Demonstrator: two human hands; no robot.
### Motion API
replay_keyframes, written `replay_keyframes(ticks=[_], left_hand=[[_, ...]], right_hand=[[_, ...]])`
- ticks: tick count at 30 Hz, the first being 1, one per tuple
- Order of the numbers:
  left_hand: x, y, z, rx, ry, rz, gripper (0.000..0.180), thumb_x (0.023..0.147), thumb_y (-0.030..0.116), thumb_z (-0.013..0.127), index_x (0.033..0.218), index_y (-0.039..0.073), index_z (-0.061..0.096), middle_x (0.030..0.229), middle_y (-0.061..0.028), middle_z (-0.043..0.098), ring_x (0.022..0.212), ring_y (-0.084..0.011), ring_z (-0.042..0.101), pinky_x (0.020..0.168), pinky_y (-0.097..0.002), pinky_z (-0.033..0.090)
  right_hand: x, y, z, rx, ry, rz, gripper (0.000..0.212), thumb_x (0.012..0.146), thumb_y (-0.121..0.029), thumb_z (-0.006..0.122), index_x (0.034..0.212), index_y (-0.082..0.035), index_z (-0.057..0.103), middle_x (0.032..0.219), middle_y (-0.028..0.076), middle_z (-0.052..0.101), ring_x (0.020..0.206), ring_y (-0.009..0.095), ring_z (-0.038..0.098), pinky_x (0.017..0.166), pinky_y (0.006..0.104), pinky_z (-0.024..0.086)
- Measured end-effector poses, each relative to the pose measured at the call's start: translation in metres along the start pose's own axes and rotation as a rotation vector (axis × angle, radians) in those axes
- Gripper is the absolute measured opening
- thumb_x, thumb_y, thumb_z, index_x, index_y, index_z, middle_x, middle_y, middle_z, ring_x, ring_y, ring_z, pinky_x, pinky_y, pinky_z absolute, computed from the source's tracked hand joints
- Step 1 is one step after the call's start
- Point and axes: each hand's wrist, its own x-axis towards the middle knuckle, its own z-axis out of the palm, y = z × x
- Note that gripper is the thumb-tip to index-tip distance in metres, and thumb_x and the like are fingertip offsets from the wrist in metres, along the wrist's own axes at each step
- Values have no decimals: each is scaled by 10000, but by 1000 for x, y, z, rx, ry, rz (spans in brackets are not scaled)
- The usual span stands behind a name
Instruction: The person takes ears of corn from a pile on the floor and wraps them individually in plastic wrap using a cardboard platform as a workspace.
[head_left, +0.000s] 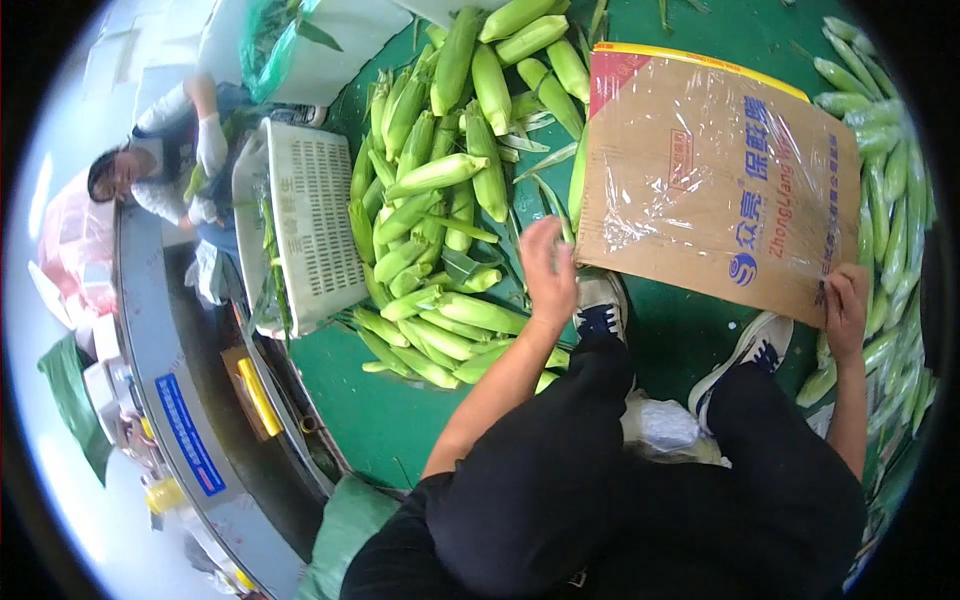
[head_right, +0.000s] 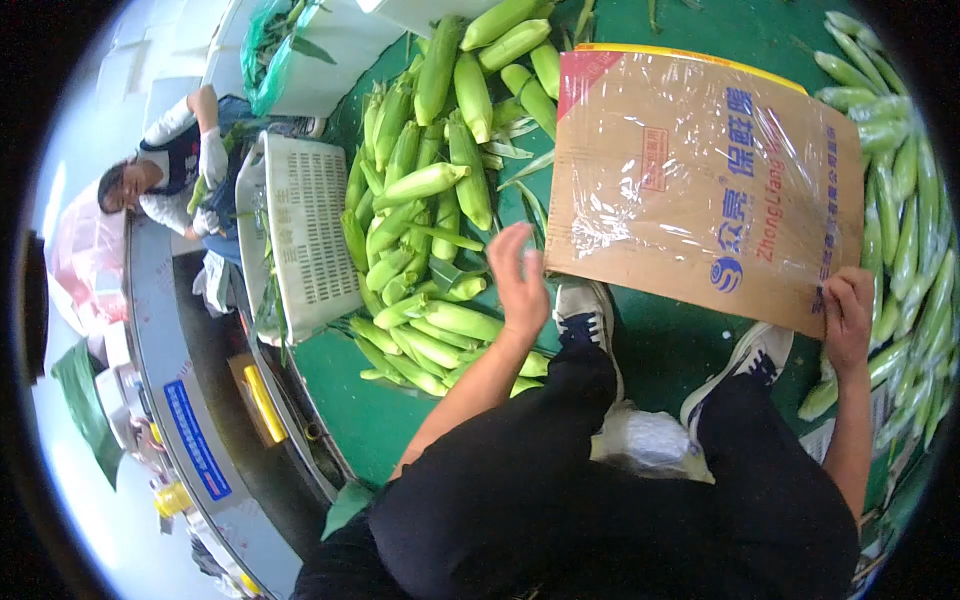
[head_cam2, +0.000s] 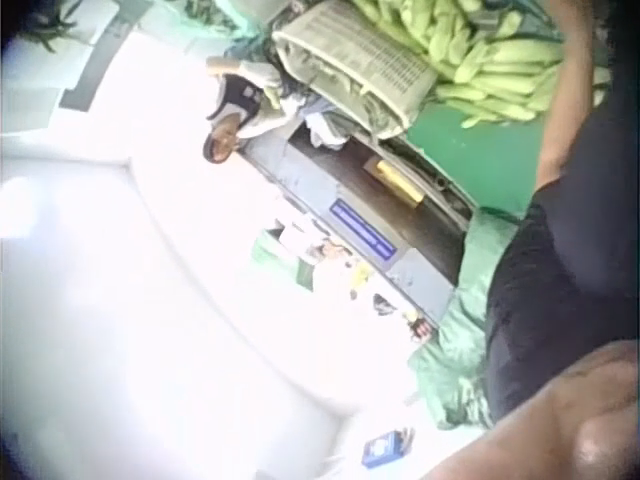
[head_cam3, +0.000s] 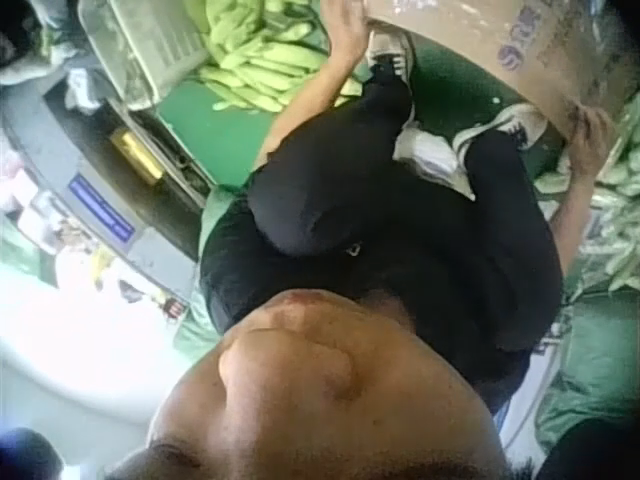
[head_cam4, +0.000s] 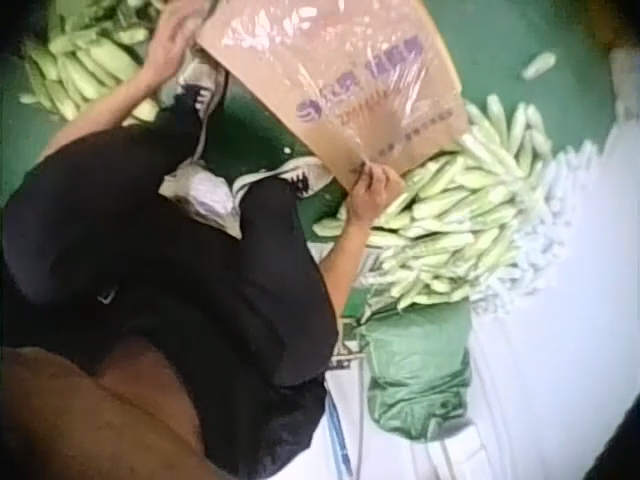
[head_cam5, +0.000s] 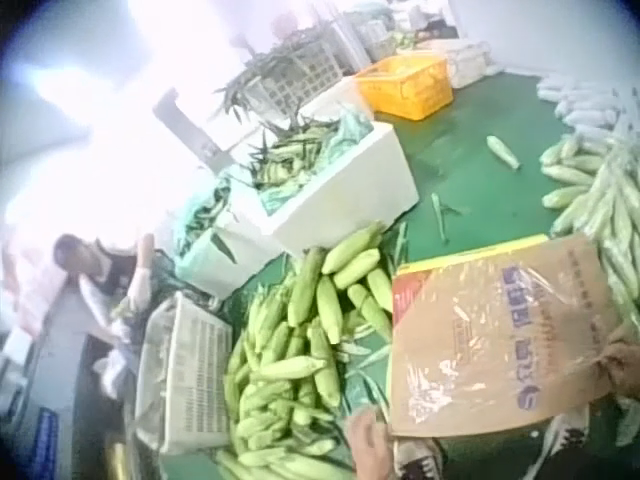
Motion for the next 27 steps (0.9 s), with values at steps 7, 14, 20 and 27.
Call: replay_keyframes(ticks=[7,14,20,27], left_hand=[[40,-112,56,266,-270,65,387,920,96,547,1287,-19,501,1186,-251,591,1080,-429,581,935,-490,476],[94,-100,64,119,-682,-403,721,834,421,702,1372,-13,498,1295,-297,601,1212,-391,598,995,-449,484],[15,-129,-7,-789,-357,-1048,602,775,291,703,1311,75,537,1245,-113,592,1072,-290,592,911,-456,506],[68,-13,-71,-653,-319,-415,816,779,205,770,1469,28,372,1266,-123,590,1102,-242,596,950,-371,490]], right_hand=[[21,-8,15,30,-16,-6,58,902,10,612,914,-17,563,992,111,511,972,288,517,880,351,426],[12,-17,11,42,81,21,64,889,-11,628,909,-28,569,968,106,514,946,290,517,868,361,425],[-6,5,25,244,117,0,110,823,-110,674,932,-94,677,1035,85,616,979,280,562,858,396,440],[29,-28,11,-59,119,-216,104,776,-89,681,838,-150,624,788,77,498,746,299,504,663,429,367]])
